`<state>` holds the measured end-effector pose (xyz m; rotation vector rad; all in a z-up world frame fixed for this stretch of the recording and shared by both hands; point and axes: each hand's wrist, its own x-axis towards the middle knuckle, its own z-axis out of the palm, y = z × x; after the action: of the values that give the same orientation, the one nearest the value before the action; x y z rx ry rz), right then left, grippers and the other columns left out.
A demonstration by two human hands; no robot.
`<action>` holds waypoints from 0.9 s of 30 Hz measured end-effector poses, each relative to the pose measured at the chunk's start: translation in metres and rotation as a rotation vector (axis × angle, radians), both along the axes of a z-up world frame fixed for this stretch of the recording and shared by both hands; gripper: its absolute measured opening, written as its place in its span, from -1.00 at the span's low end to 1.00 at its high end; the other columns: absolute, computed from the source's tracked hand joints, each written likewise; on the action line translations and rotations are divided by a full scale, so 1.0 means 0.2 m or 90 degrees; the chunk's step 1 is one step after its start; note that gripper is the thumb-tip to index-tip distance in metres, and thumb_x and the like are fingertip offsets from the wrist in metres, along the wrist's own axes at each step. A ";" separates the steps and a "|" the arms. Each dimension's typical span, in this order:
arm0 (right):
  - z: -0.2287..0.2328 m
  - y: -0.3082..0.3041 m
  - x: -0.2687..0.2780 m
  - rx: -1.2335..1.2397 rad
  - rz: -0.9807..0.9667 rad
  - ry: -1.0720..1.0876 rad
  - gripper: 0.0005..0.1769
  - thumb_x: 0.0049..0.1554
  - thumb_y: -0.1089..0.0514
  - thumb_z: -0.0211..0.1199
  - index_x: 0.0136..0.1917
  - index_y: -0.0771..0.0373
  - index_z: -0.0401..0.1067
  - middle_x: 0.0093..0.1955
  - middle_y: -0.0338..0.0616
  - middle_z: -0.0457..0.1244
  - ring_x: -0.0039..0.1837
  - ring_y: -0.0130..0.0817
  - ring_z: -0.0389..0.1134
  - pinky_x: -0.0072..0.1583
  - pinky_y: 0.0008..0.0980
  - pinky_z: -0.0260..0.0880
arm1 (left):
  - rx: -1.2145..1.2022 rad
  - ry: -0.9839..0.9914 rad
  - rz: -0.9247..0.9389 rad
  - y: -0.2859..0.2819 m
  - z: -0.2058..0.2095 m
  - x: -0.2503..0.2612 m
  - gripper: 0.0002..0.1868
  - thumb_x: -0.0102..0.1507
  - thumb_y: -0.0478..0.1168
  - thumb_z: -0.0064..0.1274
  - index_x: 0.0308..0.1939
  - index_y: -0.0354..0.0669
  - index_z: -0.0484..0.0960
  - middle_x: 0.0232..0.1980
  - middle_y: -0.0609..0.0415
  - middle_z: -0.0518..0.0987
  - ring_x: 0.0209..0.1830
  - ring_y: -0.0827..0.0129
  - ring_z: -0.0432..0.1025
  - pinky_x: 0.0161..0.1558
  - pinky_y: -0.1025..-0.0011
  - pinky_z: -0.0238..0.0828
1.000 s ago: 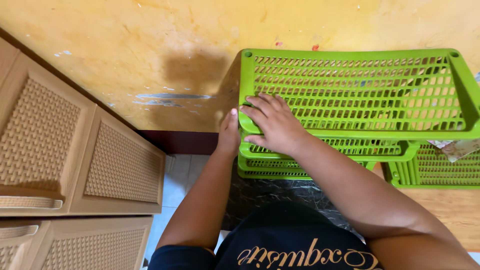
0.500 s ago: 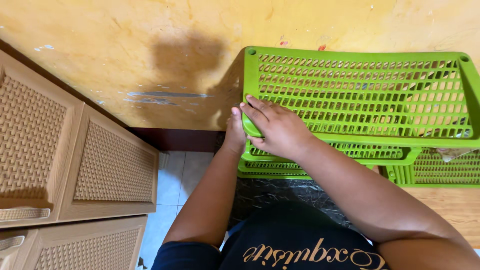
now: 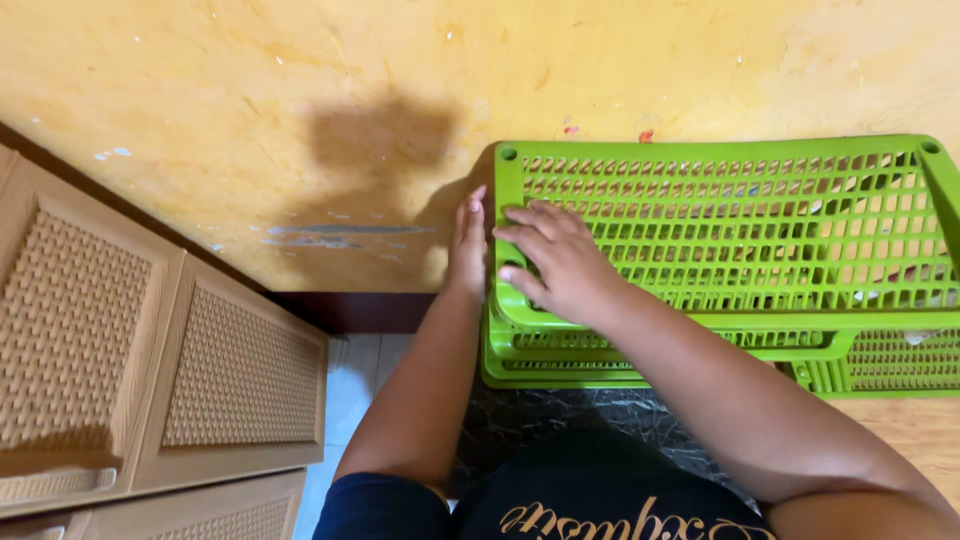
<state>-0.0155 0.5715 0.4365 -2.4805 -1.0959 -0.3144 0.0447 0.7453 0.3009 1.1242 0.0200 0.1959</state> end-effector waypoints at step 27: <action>0.02 0.12 0.23 -0.022 -0.076 0.047 -0.70 0.23 -0.15 0.16 0.11 -0.02 0.50 0.58 -0.15 0.04 0.65 0.12 -0.14 0.44 0.64 -0.40 | 0.359 -0.386 -0.026 0.00 -0.49 0.72 -0.07 0.42 0.48 -0.31 0.40 -0.35 0.27 0.31 -0.11 0.55 0.27 0.13 0.48 0.25 0.09 0.47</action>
<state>0.0303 0.5948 0.4413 -2.5718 -0.9322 -0.2381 0.1891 0.7454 0.2039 1.5816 -0.6300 0.5217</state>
